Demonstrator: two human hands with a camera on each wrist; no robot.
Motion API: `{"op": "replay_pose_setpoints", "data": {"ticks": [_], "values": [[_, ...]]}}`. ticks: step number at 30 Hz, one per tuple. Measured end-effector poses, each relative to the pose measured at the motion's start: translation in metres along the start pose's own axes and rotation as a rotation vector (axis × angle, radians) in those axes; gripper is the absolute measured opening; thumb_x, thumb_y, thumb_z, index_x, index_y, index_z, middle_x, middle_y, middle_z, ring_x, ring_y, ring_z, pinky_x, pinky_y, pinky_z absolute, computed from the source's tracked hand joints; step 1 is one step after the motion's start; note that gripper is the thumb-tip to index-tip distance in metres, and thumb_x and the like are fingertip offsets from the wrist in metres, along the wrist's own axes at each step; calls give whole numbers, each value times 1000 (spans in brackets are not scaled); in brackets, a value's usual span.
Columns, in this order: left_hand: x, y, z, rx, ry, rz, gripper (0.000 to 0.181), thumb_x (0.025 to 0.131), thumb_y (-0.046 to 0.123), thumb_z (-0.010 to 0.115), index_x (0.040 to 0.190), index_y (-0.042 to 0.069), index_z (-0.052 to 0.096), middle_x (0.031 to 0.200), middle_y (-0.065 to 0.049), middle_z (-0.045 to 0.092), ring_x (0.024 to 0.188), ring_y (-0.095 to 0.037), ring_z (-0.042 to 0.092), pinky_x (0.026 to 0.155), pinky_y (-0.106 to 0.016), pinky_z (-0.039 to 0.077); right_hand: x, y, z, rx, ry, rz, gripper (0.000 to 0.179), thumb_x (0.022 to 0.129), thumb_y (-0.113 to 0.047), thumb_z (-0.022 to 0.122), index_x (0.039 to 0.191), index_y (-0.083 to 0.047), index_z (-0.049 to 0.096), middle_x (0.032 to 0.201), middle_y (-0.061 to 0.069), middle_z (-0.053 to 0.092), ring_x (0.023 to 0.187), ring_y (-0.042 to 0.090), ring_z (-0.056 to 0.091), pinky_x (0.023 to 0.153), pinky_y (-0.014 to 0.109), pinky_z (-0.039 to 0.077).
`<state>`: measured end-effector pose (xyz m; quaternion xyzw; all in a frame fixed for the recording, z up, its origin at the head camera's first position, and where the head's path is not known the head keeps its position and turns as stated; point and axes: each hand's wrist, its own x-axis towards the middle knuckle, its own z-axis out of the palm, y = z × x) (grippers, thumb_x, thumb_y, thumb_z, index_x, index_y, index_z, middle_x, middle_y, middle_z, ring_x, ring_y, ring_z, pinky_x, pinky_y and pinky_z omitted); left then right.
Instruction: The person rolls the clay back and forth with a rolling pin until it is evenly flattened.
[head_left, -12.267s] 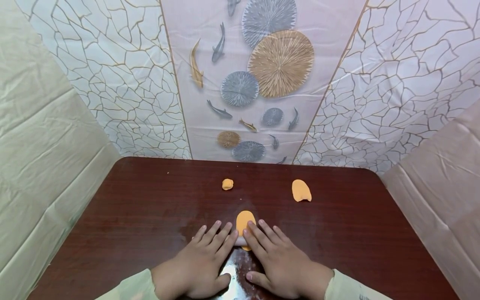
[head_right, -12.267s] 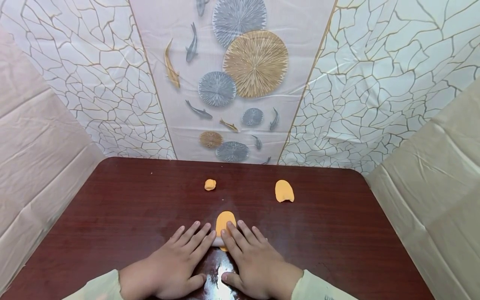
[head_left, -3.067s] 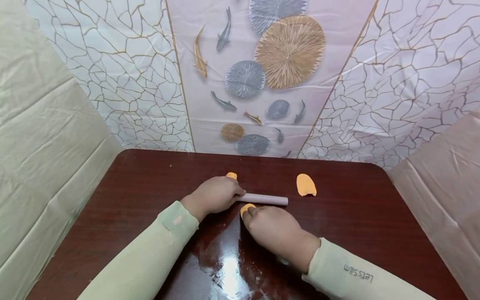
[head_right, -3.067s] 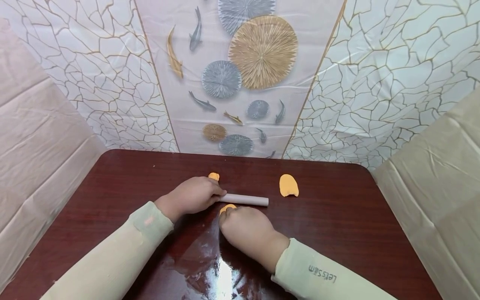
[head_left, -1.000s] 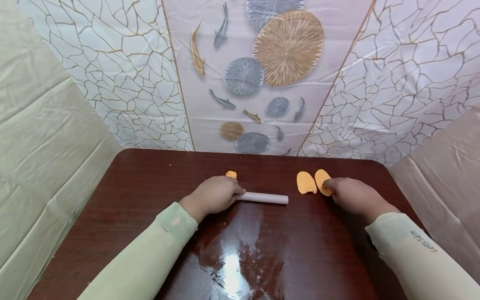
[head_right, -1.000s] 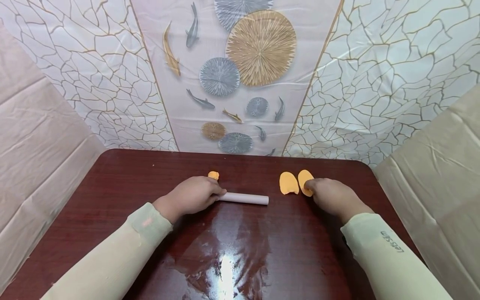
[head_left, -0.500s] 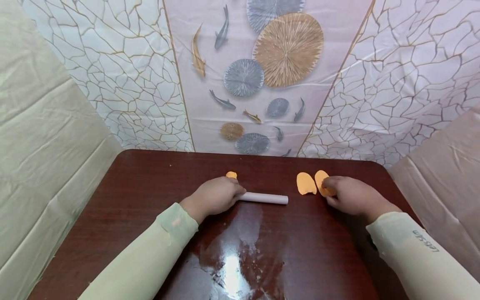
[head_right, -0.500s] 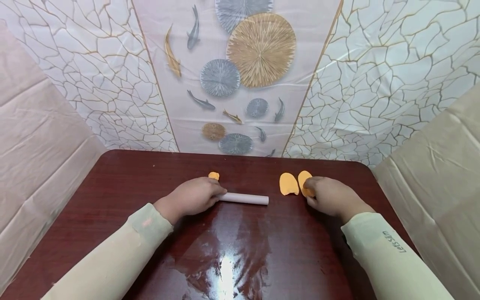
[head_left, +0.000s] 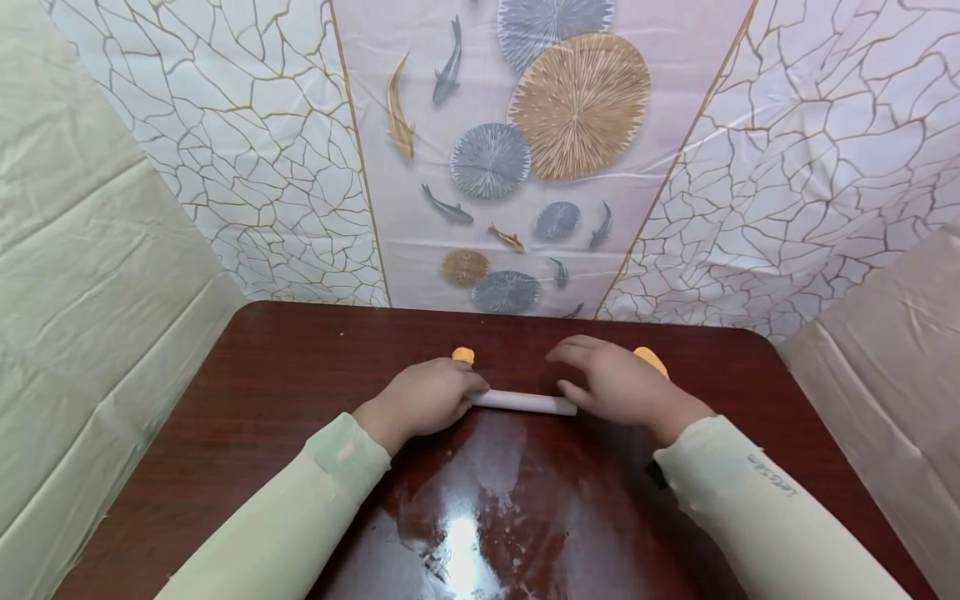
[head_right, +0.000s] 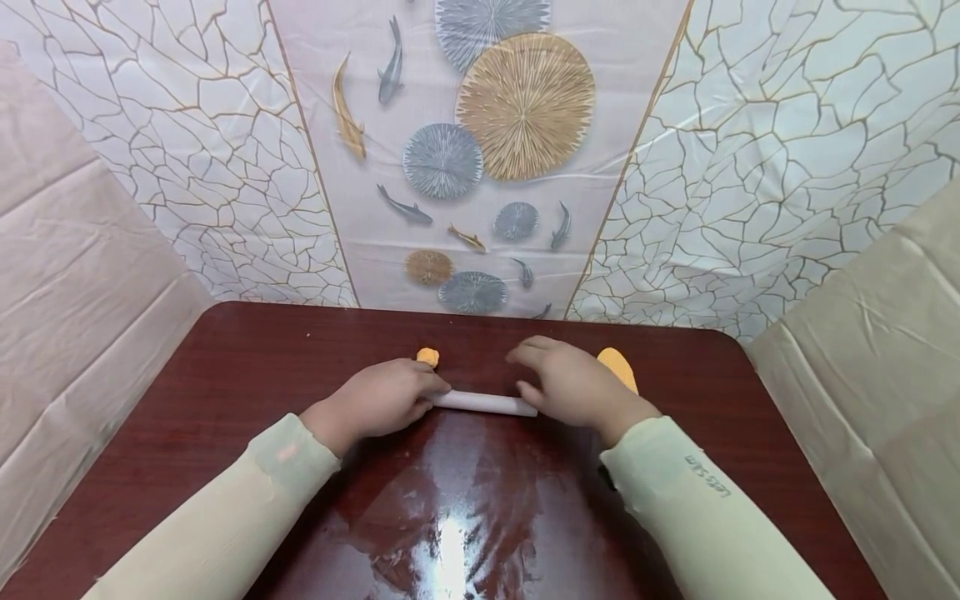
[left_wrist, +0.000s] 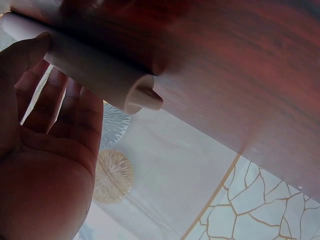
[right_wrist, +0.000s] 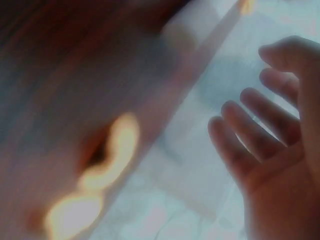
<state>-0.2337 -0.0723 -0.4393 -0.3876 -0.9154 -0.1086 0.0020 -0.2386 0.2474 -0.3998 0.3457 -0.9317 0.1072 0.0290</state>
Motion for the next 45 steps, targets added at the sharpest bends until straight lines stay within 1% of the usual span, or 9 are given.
{"op": "replay_pose_setpoints", "data": {"ticks": [5, 12, 20, 25, 31, 35, 37, 40, 45], "values": [[-1, -1, 0, 12, 5, 2, 24, 104, 9, 77, 122, 22, 85, 118, 1, 80, 108, -17, 77, 95, -38, 65, 37, -23, 14, 48, -42, -38, 40, 106, -19, 76, 146, -12, 73, 149, 10, 67, 132, 26, 70, 112, 49, 60], [-4, -4, -3, 15, 13, -4, 23, 102, 7, 78, 117, 24, 84, 115, 2, 79, 104, -18, 77, 94, -39, 64, 75, -30, 37, 104, -135, -26, 55, 108, -12, 72, 161, -18, 62, 172, 13, 51, 139, 28, 67, 103, 45, 60], [-6, -6, -1, 14, 20, -9, 20, 103, 8, 78, 114, 23, 85, 117, 2, 81, 107, -18, 78, 95, -40, 64, 99, -39, 43, 131, -242, -55, 66, 108, -5, 68, 171, -21, 52, 181, 14, 41, 167, 34, 42, 125, 54, 50], [-5, -7, 0, 25, 22, -9, 15, 105, 10, 77, 103, 24, 83, 108, 2, 79, 99, -19, 78, 88, -40, 64, 108, -47, 42, 84, -292, -66, 64, 110, -7, 62, 171, -23, 51, 180, 11, 42, 166, 30, 44, 127, 51, 49], [-5, -7, 0, 15, 36, -3, 18, 106, 10, 76, 93, 21, 81, 97, 3, 72, 88, -14, 69, 81, -36, 58, 119, -54, 43, 63, -286, -65, 52, 112, -12, 67, 163, -23, 62, 168, 4, 59, 157, 25, 55, 127, 48, 49], [-6, -6, -2, 6, 50, -6, 19, 104, 9, 77, 90, 21, 80, 95, 5, 70, 84, -12, 64, 78, -35, 56, 123, -60, 48, 43, -244, -78, 36, 108, -27, 77, 143, -23, 71, 139, -1, 73, 130, 18, 69, 112, 41, 56], [-6, -6, -2, 6, 59, -9, 20, 103, 8, 78, 88, 21, 79, 93, 5, 70, 83, -12, 64, 78, -35, 57, 124, -62, 52, 28, -218, -102, 29, 103, -33, 83, 127, -23, 71, 122, -3, 73, 113, 16, 69, 101, 38, 58], [-6, -5, -3, 11, 74, -10, 20, 100, 7, 79, 88, 22, 79, 92, 6, 70, 82, -11, 65, 78, -35, 58, 125, -65, 56, 19, -191, -123, 32, 95, -37, 90, 112, -23, 67, 107, -5, 67, 101, 13, 64, 93, 35, 57], [-6, -6, -3, -2, 78, -12, 17, 101, 8, 79, 91, 22, 81, 96, 6, 73, 85, -12, 67, 79, -35, 59, 125, -64, 51, 29, -183, -89, 19, 100, -27, 83, 109, -21, 68, 103, -3, 66, 97, 15, 62, 88, 35, 55]]}}
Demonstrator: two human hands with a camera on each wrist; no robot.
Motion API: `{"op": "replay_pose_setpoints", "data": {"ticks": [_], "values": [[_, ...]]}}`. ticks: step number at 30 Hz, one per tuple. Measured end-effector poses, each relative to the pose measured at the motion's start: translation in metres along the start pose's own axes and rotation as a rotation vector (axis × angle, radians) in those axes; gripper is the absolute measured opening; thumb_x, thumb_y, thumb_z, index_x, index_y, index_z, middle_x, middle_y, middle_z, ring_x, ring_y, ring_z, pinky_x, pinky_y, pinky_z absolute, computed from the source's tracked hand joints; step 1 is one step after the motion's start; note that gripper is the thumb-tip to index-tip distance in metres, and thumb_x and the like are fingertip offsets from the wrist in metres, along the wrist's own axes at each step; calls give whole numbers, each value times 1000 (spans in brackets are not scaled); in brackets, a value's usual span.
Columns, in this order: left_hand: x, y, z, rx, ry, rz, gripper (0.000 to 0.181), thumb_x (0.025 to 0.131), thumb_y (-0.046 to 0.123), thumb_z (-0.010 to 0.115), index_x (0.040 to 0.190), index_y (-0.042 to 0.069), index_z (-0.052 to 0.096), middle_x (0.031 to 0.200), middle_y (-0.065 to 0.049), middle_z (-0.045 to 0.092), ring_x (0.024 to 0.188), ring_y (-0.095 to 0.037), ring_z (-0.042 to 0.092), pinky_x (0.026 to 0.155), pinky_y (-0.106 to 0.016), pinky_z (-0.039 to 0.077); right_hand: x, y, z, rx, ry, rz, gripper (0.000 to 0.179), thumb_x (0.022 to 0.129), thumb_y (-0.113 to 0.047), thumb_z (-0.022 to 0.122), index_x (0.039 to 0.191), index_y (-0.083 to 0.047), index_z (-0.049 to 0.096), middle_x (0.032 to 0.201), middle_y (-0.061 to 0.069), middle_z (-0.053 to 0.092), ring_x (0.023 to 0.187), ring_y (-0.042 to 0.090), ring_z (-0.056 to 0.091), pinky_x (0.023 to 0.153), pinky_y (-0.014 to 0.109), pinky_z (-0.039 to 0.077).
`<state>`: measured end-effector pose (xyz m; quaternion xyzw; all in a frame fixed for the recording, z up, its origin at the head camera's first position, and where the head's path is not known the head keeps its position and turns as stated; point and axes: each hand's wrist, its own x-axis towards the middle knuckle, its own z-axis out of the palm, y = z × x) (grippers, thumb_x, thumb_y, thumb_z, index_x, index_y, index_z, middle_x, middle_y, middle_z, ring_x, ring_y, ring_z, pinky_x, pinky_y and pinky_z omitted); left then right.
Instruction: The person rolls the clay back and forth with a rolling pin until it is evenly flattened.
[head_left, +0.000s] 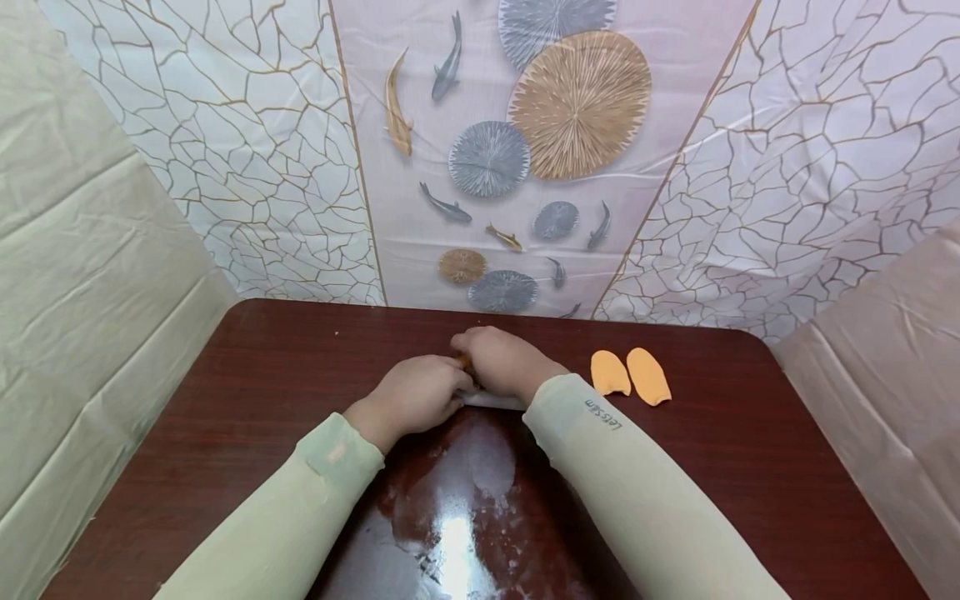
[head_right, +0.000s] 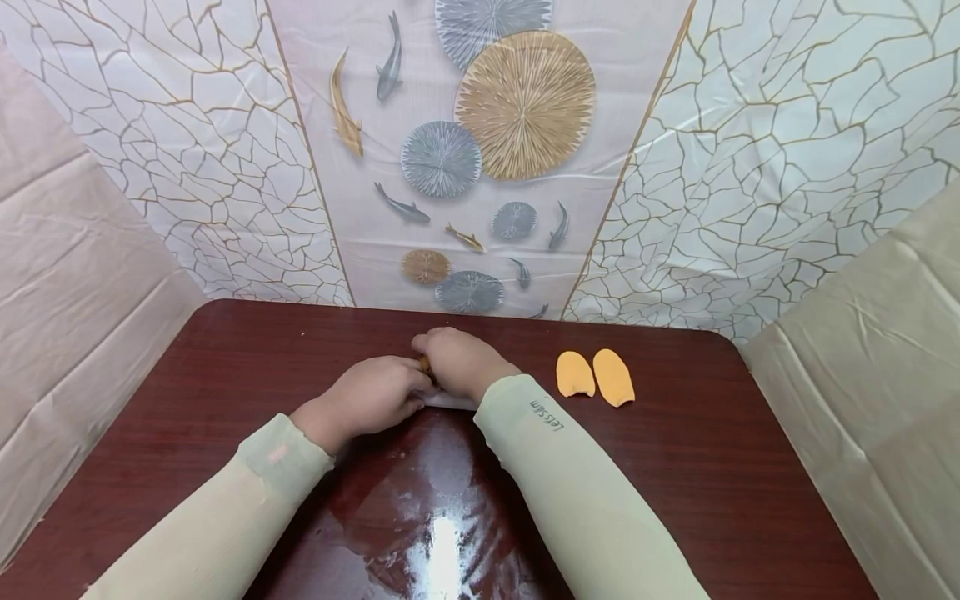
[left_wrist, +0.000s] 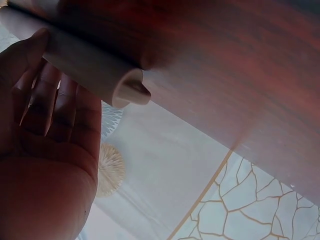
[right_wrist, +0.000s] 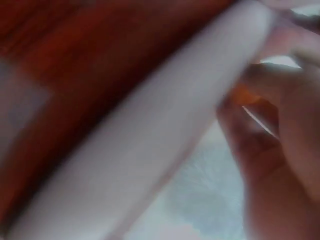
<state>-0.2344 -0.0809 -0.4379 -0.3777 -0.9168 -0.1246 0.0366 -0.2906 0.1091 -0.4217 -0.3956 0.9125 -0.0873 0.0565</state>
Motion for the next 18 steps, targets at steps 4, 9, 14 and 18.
{"op": "replay_pose_setpoints", "data": {"ticks": [4, 9, 14, 18], "values": [[0, -2, 1, -10, -8, 1, 14, 101, 9, 81, 99, 22, 85, 108, 6, 79, 98, -14, 75, 86, -37, 63, -8, -3, -18, 56, -1, 50, 19, 108, -14, 73, 126, -17, 76, 111, 1, 73, 102, 18, 64, 90, 37, 56], [0, -3, 2, -9, -17, -4, 16, 100, 10, 83, 108, 23, 87, 113, 5, 81, 107, -15, 78, 92, -39, 65, -27, -9, -42, 79, -4, 104, 9, 108, -18, 72, 113, -18, 80, 97, -1, 71, 88, 18, 60, 82, 37, 53], [0, -3, 2, -14, -30, -19, 17, 101, 11, 81, 108, 25, 87, 105, 6, 77, 99, -14, 75, 87, -38, 64, -49, -19, -54, 85, -40, 158, 8, 104, -28, 78, 100, -22, 74, 81, -6, 65, 74, 14, 57, 72, 34, 50], [1, -2, 1, -6, -25, -20, 15, 101, 11, 81, 106, 24, 87, 101, 6, 76, 94, -14, 73, 83, -37, 63, -65, -27, -50, 97, -63, 168, 11, 102, -30, 82, 100, -24, 73, 81, -7, 66, 73, 13, 58, 69, 33, 50]]}}
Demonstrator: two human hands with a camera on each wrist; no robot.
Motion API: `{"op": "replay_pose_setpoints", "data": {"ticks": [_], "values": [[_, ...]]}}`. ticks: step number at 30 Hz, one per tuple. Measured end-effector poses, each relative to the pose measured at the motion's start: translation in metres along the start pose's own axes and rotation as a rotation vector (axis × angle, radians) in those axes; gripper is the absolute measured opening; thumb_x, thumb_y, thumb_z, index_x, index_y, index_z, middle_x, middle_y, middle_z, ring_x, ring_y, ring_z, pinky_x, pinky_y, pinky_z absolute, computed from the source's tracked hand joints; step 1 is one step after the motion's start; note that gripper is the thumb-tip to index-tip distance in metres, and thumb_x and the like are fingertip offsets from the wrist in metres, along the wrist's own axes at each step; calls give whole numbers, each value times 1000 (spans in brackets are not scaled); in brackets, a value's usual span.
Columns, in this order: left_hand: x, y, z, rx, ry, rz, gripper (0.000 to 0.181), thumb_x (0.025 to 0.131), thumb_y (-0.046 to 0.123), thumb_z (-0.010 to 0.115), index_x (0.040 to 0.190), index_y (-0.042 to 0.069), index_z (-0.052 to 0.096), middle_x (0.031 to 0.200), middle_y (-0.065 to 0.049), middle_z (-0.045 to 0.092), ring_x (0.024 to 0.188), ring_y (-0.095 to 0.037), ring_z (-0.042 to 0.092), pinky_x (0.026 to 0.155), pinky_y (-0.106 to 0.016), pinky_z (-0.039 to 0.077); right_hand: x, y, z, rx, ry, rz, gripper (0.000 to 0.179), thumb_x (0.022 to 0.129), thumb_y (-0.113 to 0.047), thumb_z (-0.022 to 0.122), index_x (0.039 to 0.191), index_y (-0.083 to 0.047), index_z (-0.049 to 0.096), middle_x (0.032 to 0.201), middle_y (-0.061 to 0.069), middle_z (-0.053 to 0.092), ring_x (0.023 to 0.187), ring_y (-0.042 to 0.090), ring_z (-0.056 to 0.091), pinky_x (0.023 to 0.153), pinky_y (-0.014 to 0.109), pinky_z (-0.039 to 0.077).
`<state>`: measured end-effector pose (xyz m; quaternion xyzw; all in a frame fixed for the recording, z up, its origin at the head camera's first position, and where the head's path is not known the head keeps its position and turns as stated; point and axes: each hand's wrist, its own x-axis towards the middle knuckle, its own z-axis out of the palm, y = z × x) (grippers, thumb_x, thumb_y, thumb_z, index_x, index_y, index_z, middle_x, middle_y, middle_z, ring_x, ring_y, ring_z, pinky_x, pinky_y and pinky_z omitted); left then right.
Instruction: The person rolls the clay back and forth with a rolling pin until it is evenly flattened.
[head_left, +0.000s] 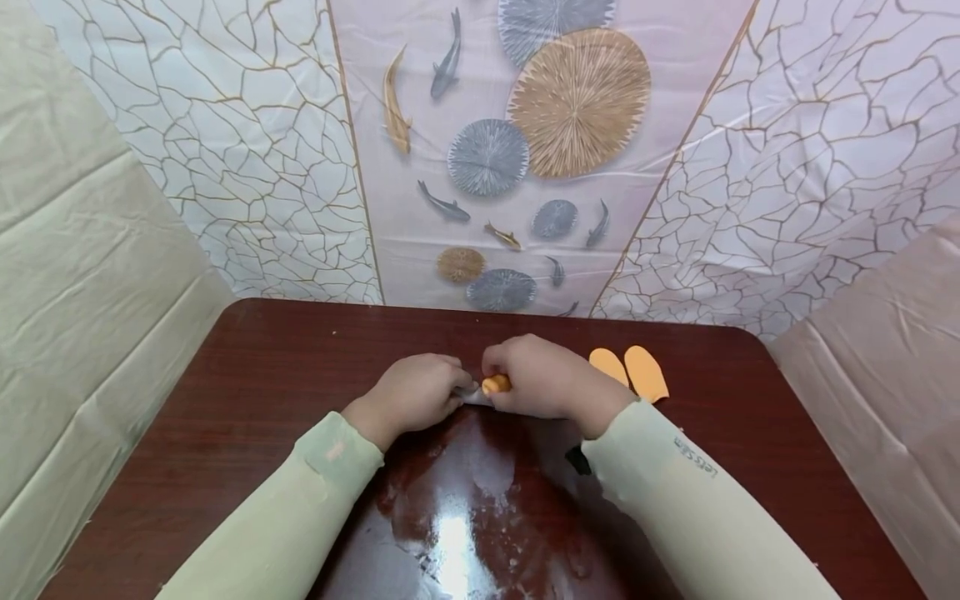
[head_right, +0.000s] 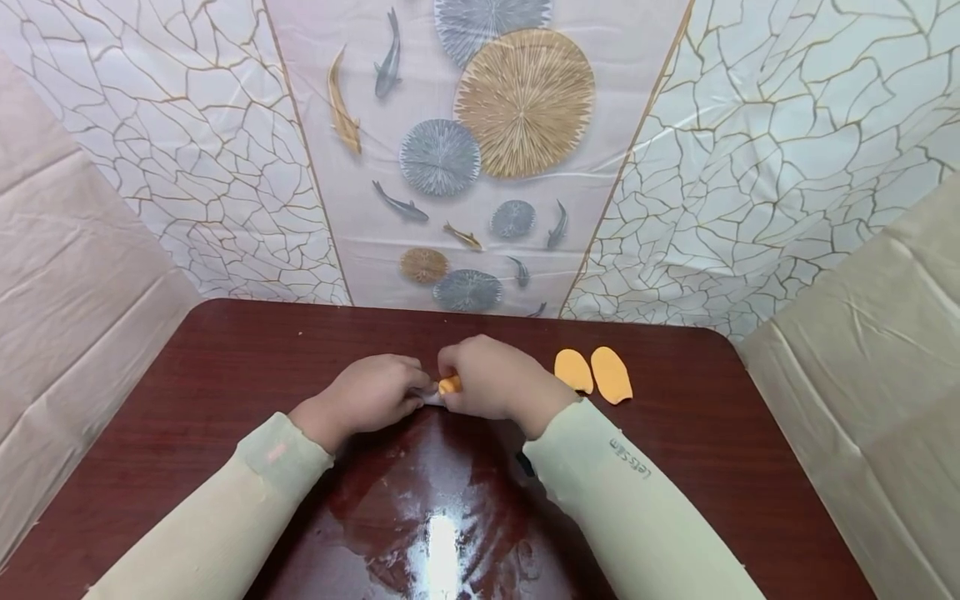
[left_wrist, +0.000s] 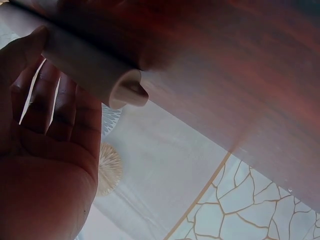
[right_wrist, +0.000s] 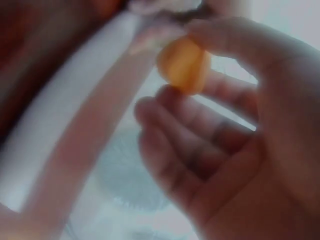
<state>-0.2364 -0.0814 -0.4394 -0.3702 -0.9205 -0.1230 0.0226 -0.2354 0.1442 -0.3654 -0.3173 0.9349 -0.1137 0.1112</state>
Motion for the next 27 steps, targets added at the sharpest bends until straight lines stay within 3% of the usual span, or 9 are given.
{"op": "replay_pose_setpoints", "data": {"ticks": [11, 16, 27], "values": [[0, 1, -1, -2, -17, -13, 16, 103, 13, 80, 113, 23, 88, 111, 4, 81, 105, -17, 77, 91, -40, 66, -26, -4, 39, 43, 25, 6, 13, 102, -26, 83, 96, -21, 72, 80, -7, 62, 72, 12, 54, 69, 32, 48], [0, 2, -3, 0, -24, -19, 17, 103, 13, 80, 115, 22, 88, 112, 3, 81, 106, -17, 78, 93, -41, 66, -30, -6, 54, 53, 38, 60, 13, 102, -28, 84, 101, -20, 73, 83, -6, 62, 75, 14, 55, 71, 35, 49], [-1, 2, -2, -4, -8, -15, 18, 103, 12, 80, 114, 23, 87, 113, 4, 81, 107, -17, 78, 92, -40, 66, -32, -4, 74, -44, 94, 87, 22, 99, -42, 86, 103, -25, 72, 83, -11, 61, 75, 12, 56, 73, 35, 52]]}}
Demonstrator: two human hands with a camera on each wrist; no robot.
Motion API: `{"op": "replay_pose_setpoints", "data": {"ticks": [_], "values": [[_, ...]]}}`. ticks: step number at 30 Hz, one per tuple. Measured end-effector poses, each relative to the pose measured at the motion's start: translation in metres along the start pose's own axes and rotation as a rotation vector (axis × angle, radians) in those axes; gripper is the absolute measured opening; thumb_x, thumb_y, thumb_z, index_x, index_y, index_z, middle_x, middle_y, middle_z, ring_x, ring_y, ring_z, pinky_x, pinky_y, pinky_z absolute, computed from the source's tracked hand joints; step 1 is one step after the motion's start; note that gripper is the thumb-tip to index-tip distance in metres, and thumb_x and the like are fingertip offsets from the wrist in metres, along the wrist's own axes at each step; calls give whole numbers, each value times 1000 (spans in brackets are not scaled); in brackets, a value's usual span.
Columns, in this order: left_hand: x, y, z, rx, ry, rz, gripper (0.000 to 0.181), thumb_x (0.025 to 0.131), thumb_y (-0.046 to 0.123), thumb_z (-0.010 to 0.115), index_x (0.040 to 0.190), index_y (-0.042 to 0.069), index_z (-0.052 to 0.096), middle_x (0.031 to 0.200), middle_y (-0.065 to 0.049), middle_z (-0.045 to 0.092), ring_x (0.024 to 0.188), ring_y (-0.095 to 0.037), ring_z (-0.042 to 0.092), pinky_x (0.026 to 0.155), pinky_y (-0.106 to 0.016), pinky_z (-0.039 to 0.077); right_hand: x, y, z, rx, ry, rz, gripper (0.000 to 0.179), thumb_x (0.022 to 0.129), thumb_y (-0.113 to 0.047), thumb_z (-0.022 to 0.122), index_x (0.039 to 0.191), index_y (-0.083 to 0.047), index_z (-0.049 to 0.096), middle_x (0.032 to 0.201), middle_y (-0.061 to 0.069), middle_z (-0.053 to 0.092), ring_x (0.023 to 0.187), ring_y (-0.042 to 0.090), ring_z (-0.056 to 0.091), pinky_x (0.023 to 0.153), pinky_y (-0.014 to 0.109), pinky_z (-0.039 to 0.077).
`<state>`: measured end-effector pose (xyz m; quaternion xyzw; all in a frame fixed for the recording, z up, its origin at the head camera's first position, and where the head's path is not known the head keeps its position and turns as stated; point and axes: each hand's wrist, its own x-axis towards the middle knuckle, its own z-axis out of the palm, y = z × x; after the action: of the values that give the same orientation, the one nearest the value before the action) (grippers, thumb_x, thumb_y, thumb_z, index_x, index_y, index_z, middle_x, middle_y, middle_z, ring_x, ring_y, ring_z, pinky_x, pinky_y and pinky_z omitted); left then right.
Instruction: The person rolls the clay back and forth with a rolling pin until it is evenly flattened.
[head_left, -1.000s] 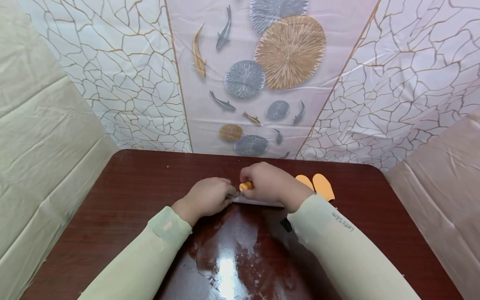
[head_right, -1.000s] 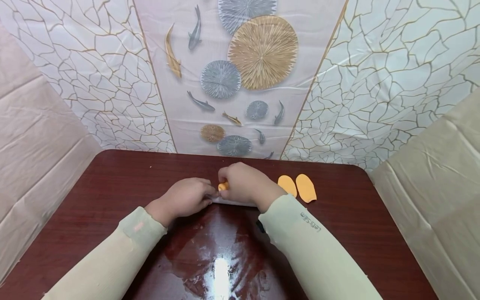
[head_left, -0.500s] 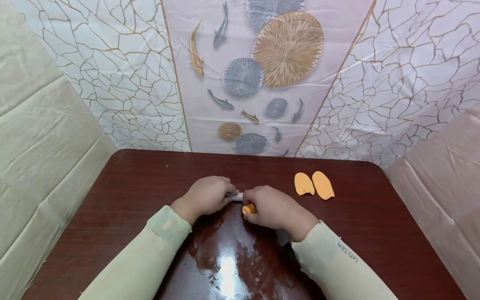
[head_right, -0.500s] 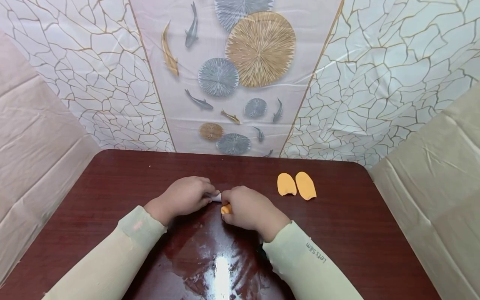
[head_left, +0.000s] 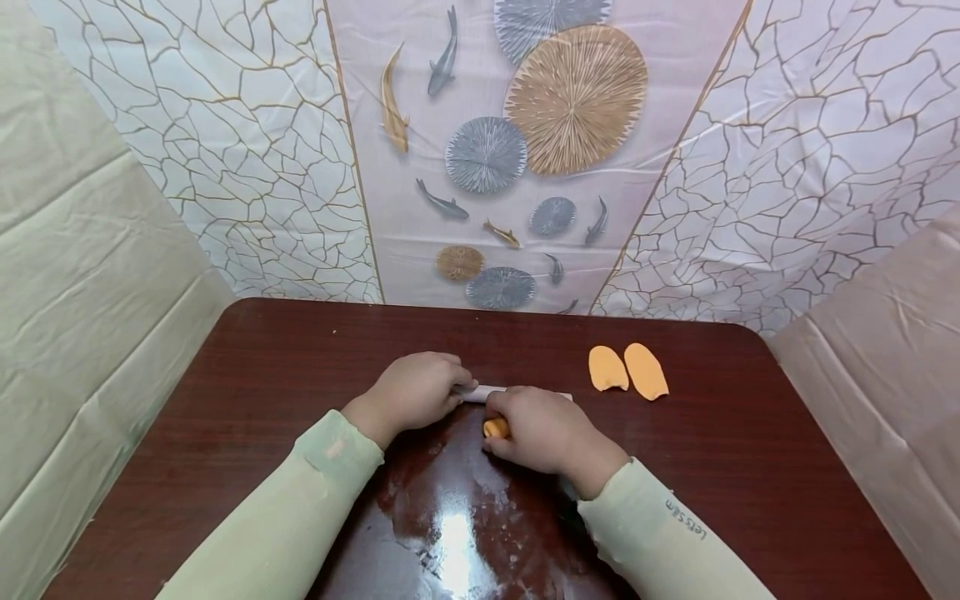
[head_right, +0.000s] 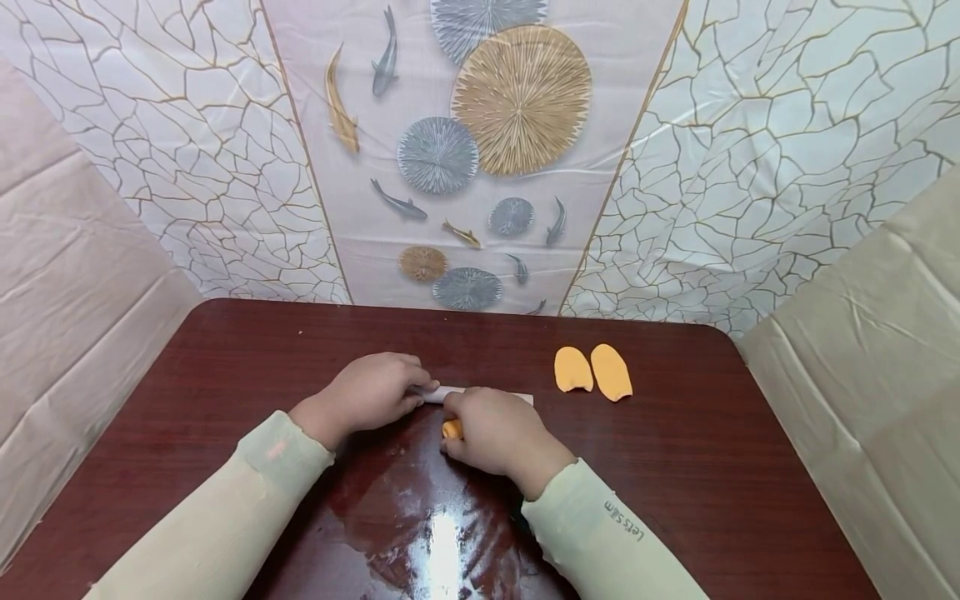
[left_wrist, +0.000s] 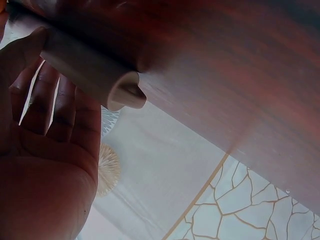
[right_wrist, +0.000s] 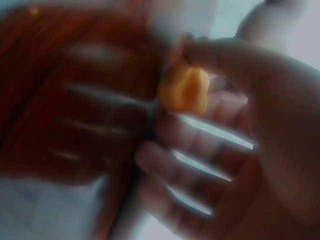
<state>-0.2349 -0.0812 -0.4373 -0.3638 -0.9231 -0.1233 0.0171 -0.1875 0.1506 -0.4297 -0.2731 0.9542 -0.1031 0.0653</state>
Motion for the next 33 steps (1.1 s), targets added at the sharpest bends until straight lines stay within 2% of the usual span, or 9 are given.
{"op": "replay_pose_setpoints", "data": {"ticks": [4, 7, 9, 13, 16, 19, 23, 30, 33], "values": [[1, 0, 0, -2, -13, -4, 20, 103, 12, 80, 118, 22, 87, 116, 3, 81, 109, -17, 78, 94, -40, 66, -3, 5, -5, 34, -12, -3, 33, 95, -48, 90, 112, -24, 76, 89, -10, 65, 76, 11, 56, 70, 36, 51], [1, 0, -1, -3, -22, -8, 22, 103, 12, 80, 121, 22, 87, 119, 3, 82, 112, -18, 78, 96, -41, 66, -4, 14, -14, 72, 17, -25, 37, 96, -48, 89, 118, -20, 78, 92, -6, 71, 77, 10, 59, 71, 37, 54], [1, 1, -2, -4, -34, -13, 23, 103, 12, 80, 123, 22, 86, 120, 3, 81, 113, -18, 78, 96, -42, 66, -4, 21, -20, 81, 54, -41, 35, 98, -44, 87, 120, -18, 78, 96, -2, 73, 81, 13, 63, 76, 39, 57], [1, 2, -3, -7, -42, -24, 24, 103, 13, 81, 124, 24, 85, 119, 3, 80, 112, -19, 78, 95, -43, 66, -2, 35, -26, 13, 104, -50, 35, 104, -30, 81, 135, -15, 77, 121, 4, 73, 106, 23, 67, 96, 46, 61], [1, 3, -3, -1, -52, -39, 26, 104, 14, 81, 127, 25, 84, 121, 3, 80, 114, -20, 78, 95, -43, 65, -1, 44, -20, -37, 67, -53, 43, 108, -19, 73, 151, -12, 70, 133, 9, 69, 119, 32, 65, 104, 51, 60], [0, 2, 0, 5, -67, -52, 28, 105, 16, 80, 131, 26, 83, 125, 4, 80, 117, -19, 77, 97, -43, 65, 0, 51, -9, -49, 9, -64, 45, 113, -15, 65, 158, -12, 64, 136, 10, 67, 124, 33, 65, 106, 51, 60], [-2, 1, 3, 19, -74, -66, 30, 106, 17, 79, 134, 27, 81, 128, 4, 79, 119, -18, 76, 97, -42, 65, 0, 56, 3, -56, -19, -71, 44, 117, -16, 59, 160, -13, 62, 133, 7, 65, 121, 29, 64, 105, 48, 59], [-10, -1, 3, 29, -128, -141, 29, 107, 23, 80, 136, 22, 80, 125, 1, 78, 116, -20, 76, 96, -44, 64, 1, 53, 7, -106, 24, -113, 40, 116, -12, 57, 155, -8, 66, 131, 9, 66, 118, 30, 65, 102, 47, 60], [-12, -1, 0, 24, -147, -148, 25, 108, 23, 79, 133, 20, 80, 120, 0, 77, 111, -19, 75, 95, -44, 64, 1, 52, 8, -120, 36, -113, 39, 115, -11, 58, 153, -8, 67, 131, 9, 66, 118, 30, 65, 103, 48, 60]]}}
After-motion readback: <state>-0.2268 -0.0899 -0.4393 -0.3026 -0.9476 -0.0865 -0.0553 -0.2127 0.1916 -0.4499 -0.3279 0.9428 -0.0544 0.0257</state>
